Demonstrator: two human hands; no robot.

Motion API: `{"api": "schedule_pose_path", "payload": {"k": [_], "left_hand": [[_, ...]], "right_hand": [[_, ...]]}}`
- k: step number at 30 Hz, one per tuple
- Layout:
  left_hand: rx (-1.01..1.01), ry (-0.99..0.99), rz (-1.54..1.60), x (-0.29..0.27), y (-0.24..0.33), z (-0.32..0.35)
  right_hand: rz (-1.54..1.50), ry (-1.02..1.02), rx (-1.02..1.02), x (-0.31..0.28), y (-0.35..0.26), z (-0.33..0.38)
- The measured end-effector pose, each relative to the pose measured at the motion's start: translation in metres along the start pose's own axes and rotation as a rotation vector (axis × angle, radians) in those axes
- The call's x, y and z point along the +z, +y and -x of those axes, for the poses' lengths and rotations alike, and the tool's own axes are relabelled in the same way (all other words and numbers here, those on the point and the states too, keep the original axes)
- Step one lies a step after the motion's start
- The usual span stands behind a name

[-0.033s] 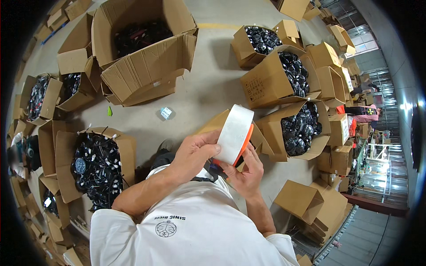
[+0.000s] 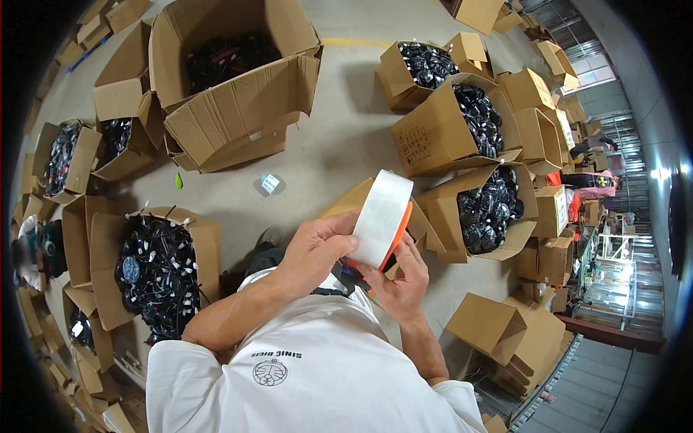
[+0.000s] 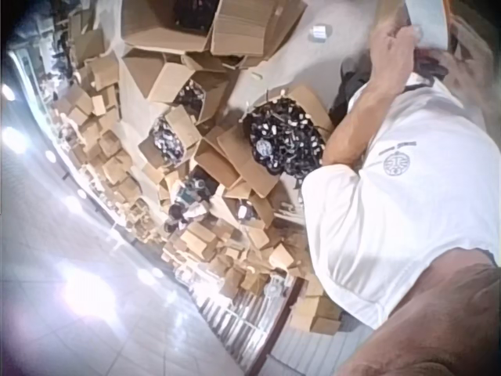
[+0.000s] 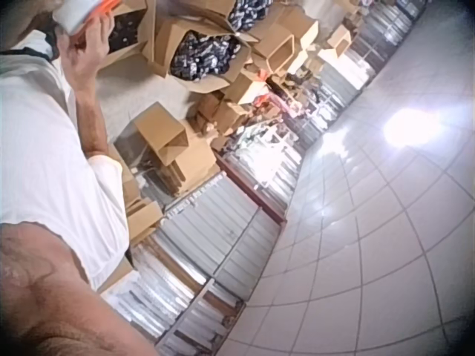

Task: The person packs black bags into cardboard boxes and seals the boxes with a tape dispenser.

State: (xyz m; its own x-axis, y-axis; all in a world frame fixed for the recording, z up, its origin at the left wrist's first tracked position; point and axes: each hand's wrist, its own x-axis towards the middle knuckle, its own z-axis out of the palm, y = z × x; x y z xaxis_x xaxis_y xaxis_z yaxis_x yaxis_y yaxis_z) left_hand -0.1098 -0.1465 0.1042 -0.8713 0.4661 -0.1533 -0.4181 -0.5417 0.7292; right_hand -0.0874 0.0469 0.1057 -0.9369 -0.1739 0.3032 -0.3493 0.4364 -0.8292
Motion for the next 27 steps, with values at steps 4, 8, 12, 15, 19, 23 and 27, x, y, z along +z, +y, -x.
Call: {"api": "schedule_pose_path", "payload": {"k": [4, 8, 12, 15, 19, 23, 27], "left_hand": [[0.031, 0.001, 0.006, -0.0005, -0.0035, 0.0008], [0.015, -0.008, 0.014, -0.0023, -0.0049, 0.0003], [0.026, -0.014, -0.002, 0.0010, -0.0017, -0.0014], [-0.027, 0.004, 0.012, 0.0004, -0.0033, -0.0006], [-0.072, -0.006, 0.039, -0.0014, 0.0002, -0.0011], [-0.035, 0.009, 0.037, -0.0012, -0.0004, -0.0016], [-0.052, 0.024, 0.089, -0.0025, -0.0025, -0.0010]], "right_hand": [[0.027, 0.000, -0.021, -0.0010, 0.0009, -0.0002], [0.058, -0.004, -0.033, -0.0016, 0.0019, -0.0004], [0.062, -0.013, -0.017, -0.0028, 0.0016, -0.0003], [0.024, -0.012, 0.030, -0.0029, -0.0006, -0.0011], [-0.062, -0.021, 0.077, -0.0039, -0.0041, -0.0023], [-0.089, -0.027, 0.110, -0.0024, -0.0062, -0.0019], [-0.069, -0.014, 0.087, -0.0006, -0.0023, -0.0007]]}}
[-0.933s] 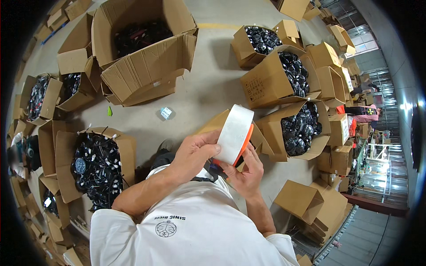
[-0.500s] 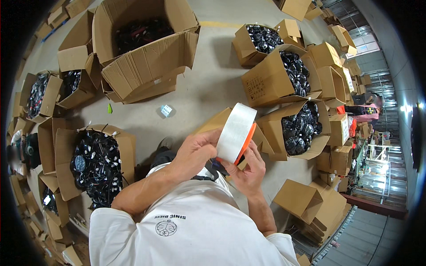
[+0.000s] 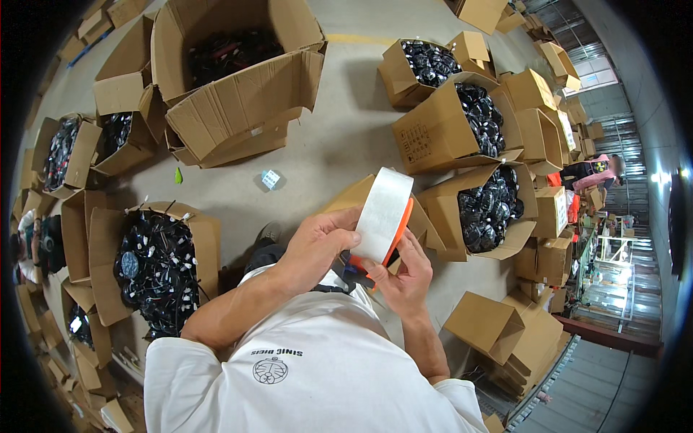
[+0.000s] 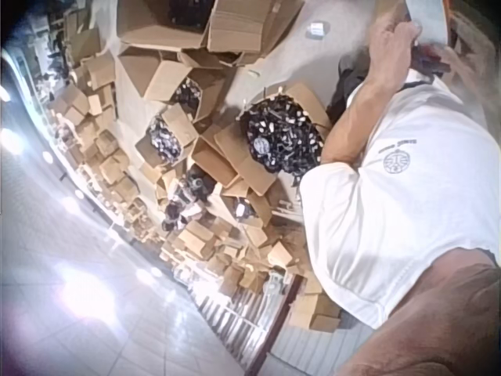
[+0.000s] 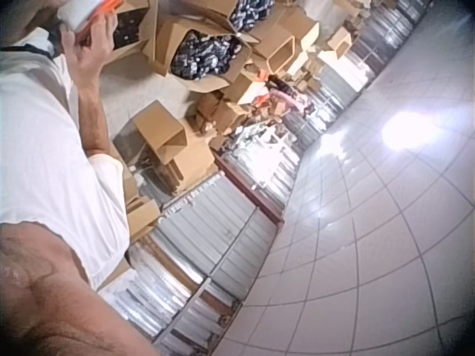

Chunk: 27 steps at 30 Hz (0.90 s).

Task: The person packs black bags into cardboard boxes and seals the boxes with a tape dispenser.

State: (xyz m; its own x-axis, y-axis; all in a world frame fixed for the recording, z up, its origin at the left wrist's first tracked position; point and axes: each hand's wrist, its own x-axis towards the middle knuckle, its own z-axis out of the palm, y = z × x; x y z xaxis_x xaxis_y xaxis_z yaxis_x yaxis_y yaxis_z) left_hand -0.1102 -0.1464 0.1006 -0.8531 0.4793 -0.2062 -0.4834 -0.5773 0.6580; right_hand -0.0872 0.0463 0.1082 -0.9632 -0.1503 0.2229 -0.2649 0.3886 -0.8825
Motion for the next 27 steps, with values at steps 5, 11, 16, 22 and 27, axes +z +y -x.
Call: {"api": "schedule_pose_path", "payload": {"k": [5, 11, 16, 22, 27], "left_hand": [[-0.030, -0.018, 0.084, 0.000, 0.000, 0.001], [-0.006, -0.038, 0.035, -0.005, -0.007, -0.001], [-0.002, -0.022, 0.024, 0.002, -0.002, -0.001], [0.425, 0.023, -0.490, -0.013, -0.013, -0.001], [0.734, 0.273, -1.005, -0.007, -0.002, 0.009]], "right_hand": [[0.084, 0.011, -0.093, 0.001, 0.004, -0.001], [0.052, 0.000, -0.085, -0.001, 0.002, -0.003], [-0.018, 0.014, 0.023, -0.003, -0.001, -0.002], [0.021, 0.077, -0.010, -0.004, -0.002, -0.003], [0.103, 0.079, -0.052, -0.002, 0.001, 0.000]]}}
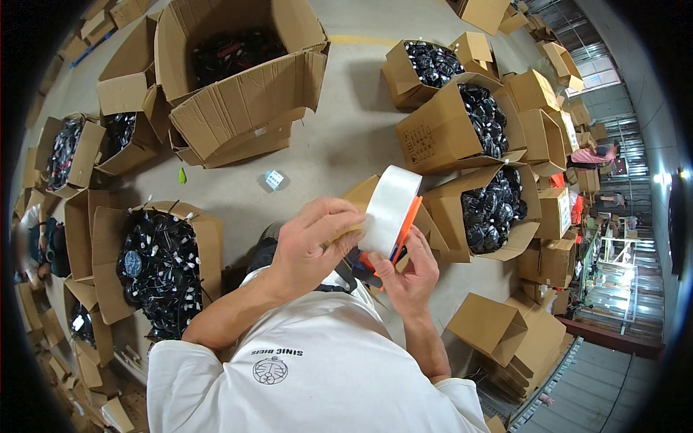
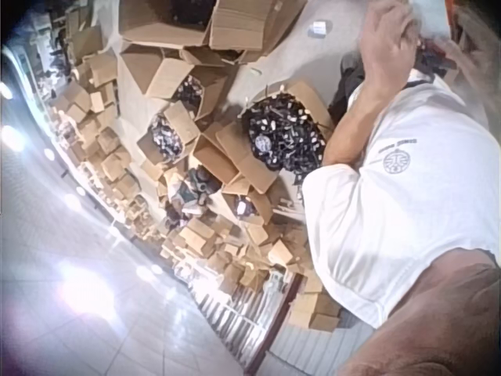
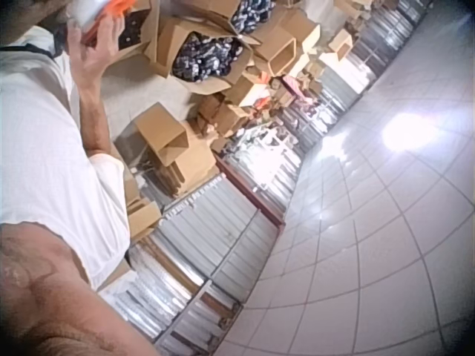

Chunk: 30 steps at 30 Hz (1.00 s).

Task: The person packs black bags into cardboard boxes and seals the boxes with a tape dispenser.

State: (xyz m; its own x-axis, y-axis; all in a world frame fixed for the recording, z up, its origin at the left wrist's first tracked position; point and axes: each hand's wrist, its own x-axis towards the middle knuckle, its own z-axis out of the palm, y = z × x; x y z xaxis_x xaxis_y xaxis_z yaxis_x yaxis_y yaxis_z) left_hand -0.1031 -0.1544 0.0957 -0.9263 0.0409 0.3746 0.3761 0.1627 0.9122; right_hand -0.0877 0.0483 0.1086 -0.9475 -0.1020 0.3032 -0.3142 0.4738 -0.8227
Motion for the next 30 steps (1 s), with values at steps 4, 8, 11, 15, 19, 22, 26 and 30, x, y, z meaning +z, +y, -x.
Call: {"api": "schedule_pose_path", "payload": {"k": [4, 8, 11, 15, 19, 22, 26, 30], "left_hand": [[0.288, 0.027, -0.203, -0.002, -0.005, -0.006], [0.398, -0.001, -0.326, -0.005, -0.002, -0.008], [0.447, -0.026, -0.408, -0.007, 0.000, -0.010], [0.487, -0.027, -0.513, -0.003, 0.001, -0.012], [0.412, -0.017, -0.534, 0.004, -0.003, -0.007], [0.281, -0.026, -0.415, 0.010, -0.003, -0.001], [-0.025, -0.083, -0.167, 0.014, 0.005, 0.006], [-0.333, -0.128, 0.025, 0.010, 0.016, 0.005]], "right_hand": [[0.018, 0.002, -0.026, 0.002, 0.006, 0.003], [0.056, -0.007, -0.025, 0.000, 0.005, 0.003], [0.080, -0.007, -0.054, 0.000, 0.007, 0.004], [0.078, -0.008, -0.048, 0.000, 0.008, 0.005], [0.101, 0.005, -0.054, 0.002, 0.007, 0.007], [0.107, 0.035, -0.069, 0.006, 0.007, 0.008], [0.120, 0.073, -0.075, 0.008, 0.007, 0.007], [0.126, 0.081, -0.060, 0.010, 0.005, 0.007]]}}
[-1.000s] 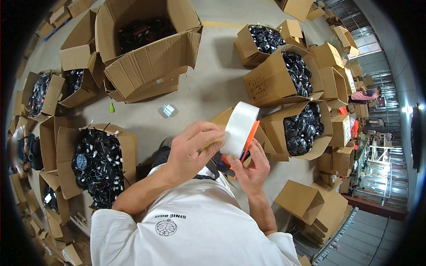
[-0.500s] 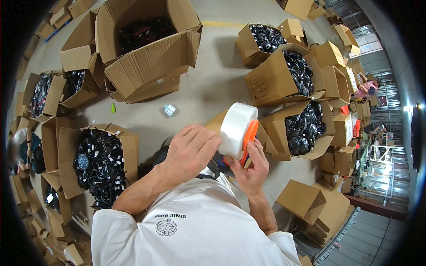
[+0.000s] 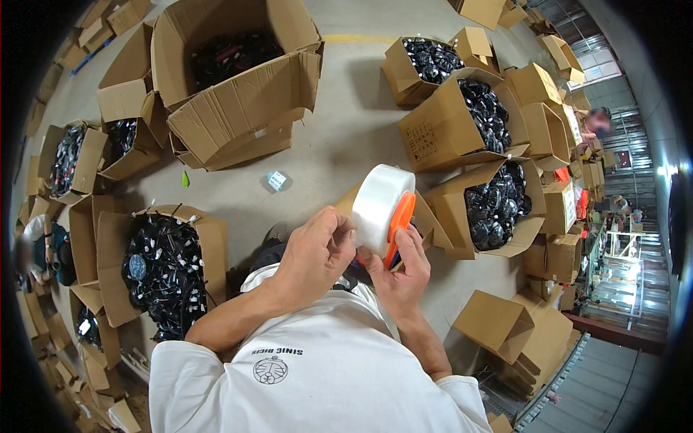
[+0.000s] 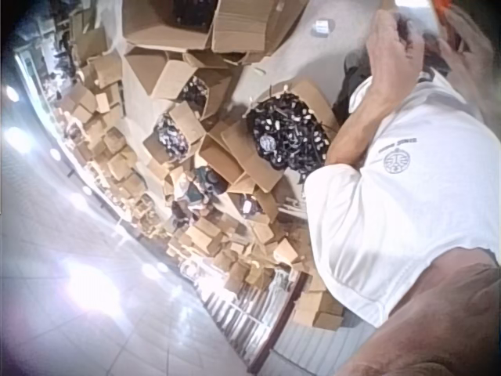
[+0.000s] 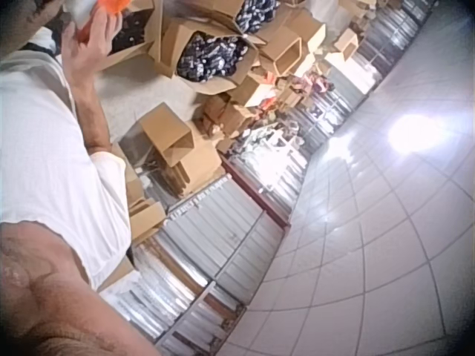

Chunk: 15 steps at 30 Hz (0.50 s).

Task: The person packs black bags into cardboard boxes and seals the boxes with a tape dispenser.

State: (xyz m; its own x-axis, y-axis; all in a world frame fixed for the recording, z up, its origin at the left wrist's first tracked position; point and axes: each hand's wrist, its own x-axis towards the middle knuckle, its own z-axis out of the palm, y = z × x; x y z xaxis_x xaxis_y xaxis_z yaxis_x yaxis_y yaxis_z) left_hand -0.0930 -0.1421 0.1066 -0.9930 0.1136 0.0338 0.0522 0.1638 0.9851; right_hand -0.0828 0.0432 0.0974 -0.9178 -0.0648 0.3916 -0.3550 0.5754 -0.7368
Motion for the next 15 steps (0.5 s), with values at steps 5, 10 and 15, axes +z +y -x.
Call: {"api": "schedule_pose_path", "payload": {"k": [5, 10, 15], "left_hand": [[0.152, 0.022, -0.026, -0.003, -0.006, -0.007], [0.162, -0.008, 0.010, -0.001, -0.009, -0.010], [-0.254, -0.093, 0.663, 0.007, -0.028, -0.012]], "right_hand": [[-0.254, -0.030, 0.272, 0.001, 0.000, 0.000], [-0.384, -0.053, 0.426, 0.001, -0.007, -0.002], [-0.413, -0.062, 0.483, 0.006, -0.006, 0.004]]}}
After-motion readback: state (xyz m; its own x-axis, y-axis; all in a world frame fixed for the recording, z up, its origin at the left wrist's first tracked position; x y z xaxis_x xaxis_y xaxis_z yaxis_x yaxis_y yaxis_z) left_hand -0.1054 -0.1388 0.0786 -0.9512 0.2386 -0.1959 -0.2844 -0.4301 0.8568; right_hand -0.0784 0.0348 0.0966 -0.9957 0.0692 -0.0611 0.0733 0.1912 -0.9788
